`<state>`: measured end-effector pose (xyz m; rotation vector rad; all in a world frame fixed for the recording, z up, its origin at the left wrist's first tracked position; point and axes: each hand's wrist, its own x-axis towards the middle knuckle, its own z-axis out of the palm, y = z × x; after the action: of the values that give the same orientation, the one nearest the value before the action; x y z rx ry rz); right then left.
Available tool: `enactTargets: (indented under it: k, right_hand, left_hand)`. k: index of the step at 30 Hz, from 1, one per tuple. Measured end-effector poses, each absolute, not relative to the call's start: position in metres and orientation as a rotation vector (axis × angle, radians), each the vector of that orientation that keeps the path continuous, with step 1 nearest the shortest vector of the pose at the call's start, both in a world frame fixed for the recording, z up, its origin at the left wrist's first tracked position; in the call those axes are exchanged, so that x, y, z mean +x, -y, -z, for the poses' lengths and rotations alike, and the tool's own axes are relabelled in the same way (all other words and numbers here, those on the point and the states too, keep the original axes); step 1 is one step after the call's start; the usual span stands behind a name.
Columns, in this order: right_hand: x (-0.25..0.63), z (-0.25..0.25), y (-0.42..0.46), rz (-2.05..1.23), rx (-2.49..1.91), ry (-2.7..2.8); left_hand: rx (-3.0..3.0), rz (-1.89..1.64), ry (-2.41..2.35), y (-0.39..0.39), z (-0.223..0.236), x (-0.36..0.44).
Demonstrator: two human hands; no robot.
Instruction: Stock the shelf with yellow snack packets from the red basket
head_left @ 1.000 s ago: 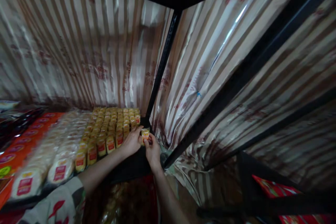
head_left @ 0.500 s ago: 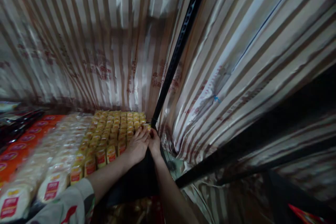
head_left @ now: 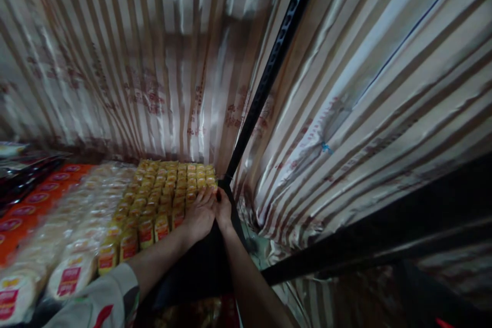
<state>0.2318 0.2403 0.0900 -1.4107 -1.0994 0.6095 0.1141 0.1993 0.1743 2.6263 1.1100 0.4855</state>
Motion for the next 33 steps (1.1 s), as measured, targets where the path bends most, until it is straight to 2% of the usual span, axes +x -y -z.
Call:
enactTargets:
  k: [4,16,20,24,28,33]
  right_hand:
    - [0.231,-0.086,-0.243,-0.52,-1.412,1.098]
    - [0.224,-0.097,-0.235,-0.72,-1.339,1.029]
    - [0.225,-0.106,-0.23,-0.675,-1.404,1.095]
    - [0.23,-0.112,-0.216,-0.542,-1.519,1.137]
    - [0.224,-0.113,-0.169,-0.462,-1.568,1.089]
    - [0.192,-0.105,-0.056,-0.64,-1.45,1.003]
  left_hand:
    - [2.553,-0.52,-1.116,-0.201,-0.171,0.115]
    - [2.557,-0.548,-1.117,-0.188,-0.175,0.111]
    - [2.63,-0.462,-1.127,-0.179,-0.182,0.109]
    - [2.705,-0.643,-1.05,-0.147,-0.182,0.102]
    - [2.723,-0.862,-0.954,-0.082,-0.16,0.085]
    - [2.59,-0.586,-1.042,0.002,-0.098,0.054]
